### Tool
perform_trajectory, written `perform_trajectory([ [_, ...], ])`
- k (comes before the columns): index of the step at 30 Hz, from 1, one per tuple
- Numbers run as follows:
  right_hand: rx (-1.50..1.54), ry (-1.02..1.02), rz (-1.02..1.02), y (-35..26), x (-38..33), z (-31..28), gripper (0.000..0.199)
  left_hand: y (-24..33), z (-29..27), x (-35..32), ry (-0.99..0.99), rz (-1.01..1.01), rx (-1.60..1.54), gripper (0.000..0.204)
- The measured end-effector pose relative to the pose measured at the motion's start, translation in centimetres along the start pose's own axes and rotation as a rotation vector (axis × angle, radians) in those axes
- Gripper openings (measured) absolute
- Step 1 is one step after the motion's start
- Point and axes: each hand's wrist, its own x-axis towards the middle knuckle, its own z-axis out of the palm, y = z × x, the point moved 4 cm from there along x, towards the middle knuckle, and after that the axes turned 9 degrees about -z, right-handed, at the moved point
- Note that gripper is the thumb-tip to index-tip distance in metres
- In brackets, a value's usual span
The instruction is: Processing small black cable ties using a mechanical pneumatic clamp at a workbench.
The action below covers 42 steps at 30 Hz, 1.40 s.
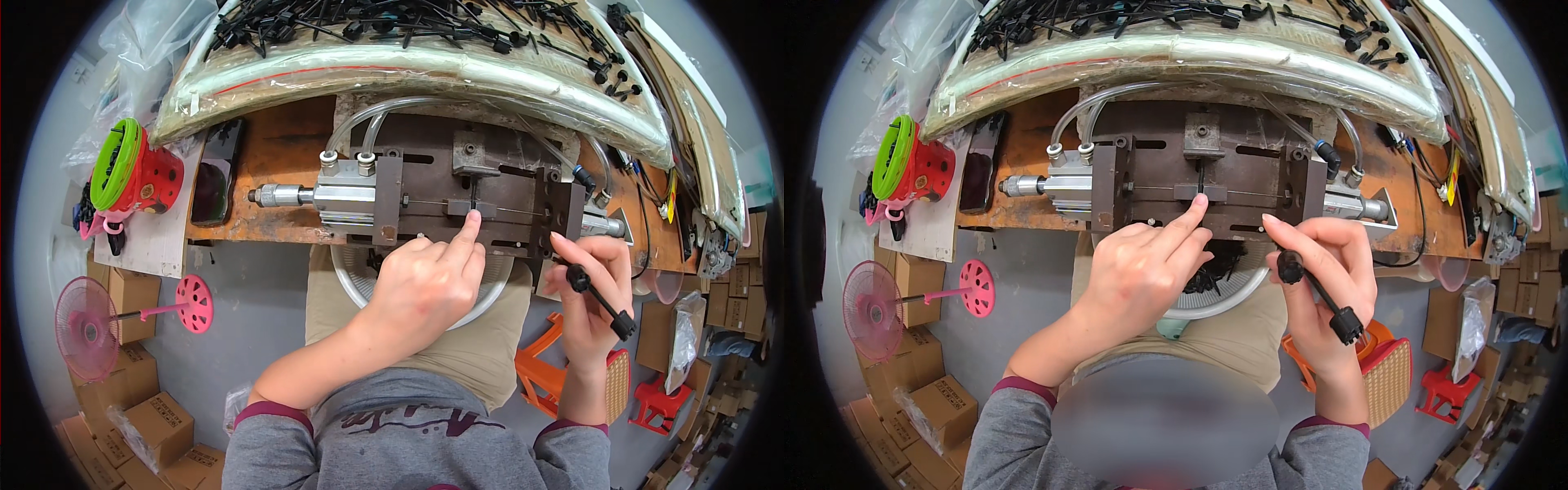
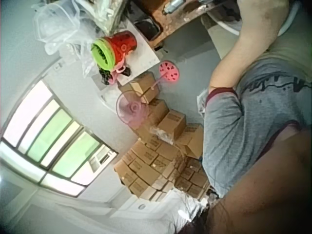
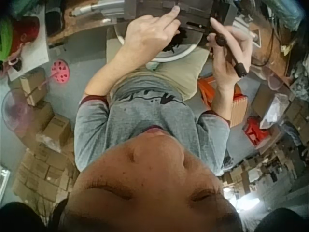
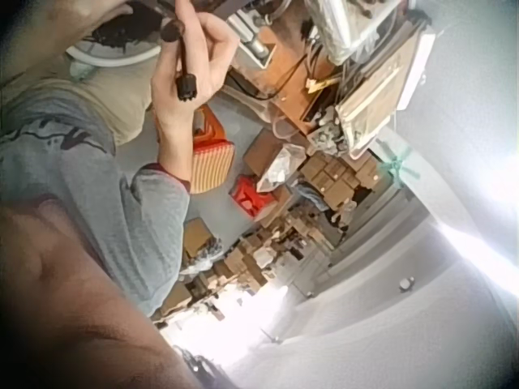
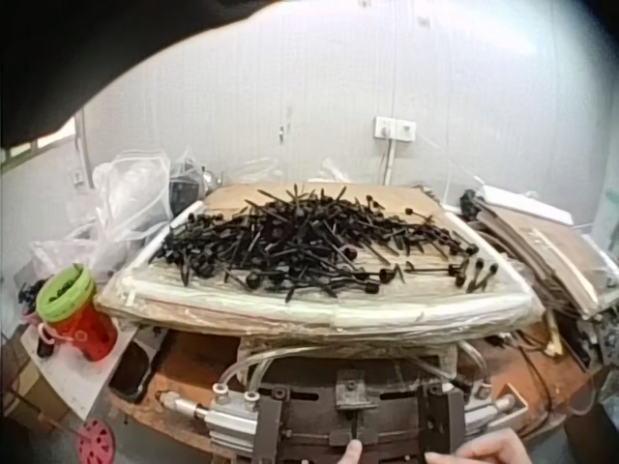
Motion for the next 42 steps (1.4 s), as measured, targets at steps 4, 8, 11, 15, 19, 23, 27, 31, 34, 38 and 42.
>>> perform_trajectory([
  [4, -0.219, 0.029, -0.239, -0.6, -0.4, 0.0, 0.035, 0.0, 0.0, 0.1, -0.023, -0.011, 0.004, 0.025],
  [8, -0.262, 0.041, -0.343, -0.2, -1.1, 0.4, 0.035, -0.3, 0.1, 0.1, -0.025, -0.036, -0.057, 0.024],
  [11, -0.311, 0.08, -0.458, 0.0, -1.2, 0.8, 0.035, -0.3, 0.4, -0.2, 0.065, -0.087, -0.185, 0.022],
  [15, -0.318, 0.09, -0.514, 0.2, -1.0, 1.0, 0.032, -0.5, 0.7, -1.0, 0.089, -0.278, -0.501, 0.023],
  [19, -0.323, 0.064, -0.532, -0.3, -0.5, 1.1, 0.029, -1.9, -3.9, -1.2, 0.194, -0.269, -0.669, 0.026],
  [23, -0.333, 0.15, -0.474, -0.1, -1.3, 1.1, 0.024, -6.9, -13.6, 1.3, 0.568, -0.156, -0.269, 0.024],
  [27, -0.291, 0.156, -0.481, -0.3, -1.7, 1.9, 0.026, -14.6, -23.1, 6.9, 0.857, -0.139, 0.179, 0.023],
  [31, -0.271, 0.143, -0.485, -1.2, -1.7, 2.8, 0.026, -15.5, -25.5, 7.5, 1.059, -0.141, 0.431, 0.017],
  [34, -0.28, 0.086, -0.434, -0.8, -1.0, 3.1, 0.027, -9.4, -18.3, 6.2, 0.749, 0.015, 0.071, 0.011],
  [38, -0.335, -0.012, -0.604, -2.0, 0.1, 3.5, 0.027, -3.4, -8.4, 2.6, 0.038, 0.017, -0.749, 0.038],
  [42, -0.309, -0.053, -0.716, -2.2, 0.6, 4.4, 0.037, -1.6, -5.4, 0.5, 0.026, -0.063, -0.797, 0.031],
])
